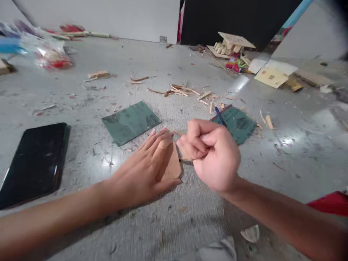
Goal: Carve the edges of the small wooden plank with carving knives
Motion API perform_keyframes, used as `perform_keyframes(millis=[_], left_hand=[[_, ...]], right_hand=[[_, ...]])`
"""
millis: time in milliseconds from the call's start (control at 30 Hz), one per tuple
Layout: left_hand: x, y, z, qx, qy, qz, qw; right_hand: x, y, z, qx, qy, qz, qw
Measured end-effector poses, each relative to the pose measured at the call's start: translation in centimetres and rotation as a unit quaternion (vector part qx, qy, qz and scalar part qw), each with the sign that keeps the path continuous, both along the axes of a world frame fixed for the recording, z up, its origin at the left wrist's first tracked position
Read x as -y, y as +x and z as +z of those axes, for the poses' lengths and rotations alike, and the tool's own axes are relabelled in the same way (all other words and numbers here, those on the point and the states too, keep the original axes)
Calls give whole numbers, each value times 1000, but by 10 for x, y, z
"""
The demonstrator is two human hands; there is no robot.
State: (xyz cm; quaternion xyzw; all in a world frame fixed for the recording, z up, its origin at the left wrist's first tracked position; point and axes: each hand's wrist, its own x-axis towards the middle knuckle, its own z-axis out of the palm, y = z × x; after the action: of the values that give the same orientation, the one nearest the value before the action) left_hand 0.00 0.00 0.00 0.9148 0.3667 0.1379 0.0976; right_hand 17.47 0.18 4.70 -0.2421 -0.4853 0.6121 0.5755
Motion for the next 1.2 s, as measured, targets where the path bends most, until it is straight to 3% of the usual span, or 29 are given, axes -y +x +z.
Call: perform_keyframes(millis=[133, 267, 367, 633, 1200], left_hand=[[1, -1, 4, 5, -14, 0, 1000], [1, 0, 4, 0, -11, 6, 1000], [1, 1, 4, -4, -15, 15, 1000], [1, 1, 6, -5, -24, 19, 1000], [-1, 3, 5, -11, -22, 21, 999]], right_hand=[[5, 5, 5, -3, 1, -18, 1000], [20, 11, 25, 47, 12, -41, 998], [22, 13, 34, 13, -15, -44, 999], [3, 9, 10, -51, -45, 2, 998], [5, 10, 9, -44, -27, -9, 999]])
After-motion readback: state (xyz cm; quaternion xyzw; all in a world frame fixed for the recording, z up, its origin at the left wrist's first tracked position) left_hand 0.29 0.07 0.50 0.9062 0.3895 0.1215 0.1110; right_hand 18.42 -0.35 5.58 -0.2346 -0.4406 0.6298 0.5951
